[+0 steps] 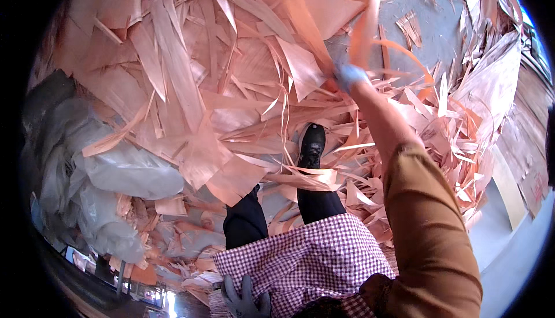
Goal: The person measures a large sheet of wood veneer using a ruler and cuts it along a straight edge with a utility knife.
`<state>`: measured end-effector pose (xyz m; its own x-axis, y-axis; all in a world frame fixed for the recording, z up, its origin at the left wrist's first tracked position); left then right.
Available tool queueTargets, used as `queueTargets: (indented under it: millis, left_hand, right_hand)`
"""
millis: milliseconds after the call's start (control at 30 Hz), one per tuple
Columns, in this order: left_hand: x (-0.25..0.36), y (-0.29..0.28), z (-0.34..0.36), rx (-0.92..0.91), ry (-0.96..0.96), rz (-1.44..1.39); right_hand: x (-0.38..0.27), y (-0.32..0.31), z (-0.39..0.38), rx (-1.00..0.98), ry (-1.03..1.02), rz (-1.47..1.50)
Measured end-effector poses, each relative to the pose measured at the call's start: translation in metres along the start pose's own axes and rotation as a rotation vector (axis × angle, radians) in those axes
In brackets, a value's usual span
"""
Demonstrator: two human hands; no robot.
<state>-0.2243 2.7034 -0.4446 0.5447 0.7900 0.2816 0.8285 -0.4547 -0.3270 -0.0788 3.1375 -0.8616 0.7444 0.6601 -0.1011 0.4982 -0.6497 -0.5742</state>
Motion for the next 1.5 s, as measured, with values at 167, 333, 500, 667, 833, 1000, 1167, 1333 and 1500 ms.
queueTargets:
  millis: [167, 333, 500, 667, 833, 1000, 1167, 1333, 1500]
  left_hand:
    - [-0.015, 0.023, -0.014, 0.126, -0.037, 0.005]
    - [-0.009, 0.006, -0.011, 0.069, -0.020, 0.000]
    - [-0.012, 0.011, -0.013, 0.085, -0.033, 0.034]
    - [-0.013, 0.000, -0.010, 0.078, 0.020, 0.066]
    - [-0.044, 0.029, -0.016, 0.171, -0.064, -0.162]
    - [-0.130, 0.064, 0.044, 0.538, -0.384, -1.080]
    - [-0.208, 0.092, 0.158, 0.548, -0.356, -1.293]
    - [-0.262, 0.066, 0.249, 0.635, -0.279, -1.668]
    - [-0.261, 0.029, 0.291, 0.417, 0.285, -2.313]
  right_hand:
    - [0.110, 0.118, -0.268, -0.514, 0.635, 0.096]
    - [0.181, 0.102, -0.451, -1.229, 0.567, -0.131]
    - [0.172, 0.074, -0.298, -0.588, 0.523, -0.052]
    - [0.047, -0.068, -0.047, 0.487, -0.344, -0.231]
    - [-0.084, -0.141, 0.081, 0.204, -0.152, -0.102]
    - [-0.258, -0.004, 0.044, -0.240, -0.827, 0.352]
    - [-0.344, 0.086, 0.070, 0.153, -0.849, 0.688]
    - [-0.399, 0.062, 0.033, -0.454, -0.524, 1.310]
    - [-0.358, 0.015, -0.065, -0.668, -0.458, 1.509]
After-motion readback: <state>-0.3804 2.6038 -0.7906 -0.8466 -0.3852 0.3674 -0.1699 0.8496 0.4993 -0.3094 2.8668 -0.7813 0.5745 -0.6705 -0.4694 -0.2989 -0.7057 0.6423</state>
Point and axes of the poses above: each hand's wrist, its own z-axis towards the middle knuckle, its own y-axis out of the palm, x = y × z, the point moved 1 cm from there along z, towards the middle knuckle, and after that the axes turned 6 degrees about -x, right-handed, at the moved point
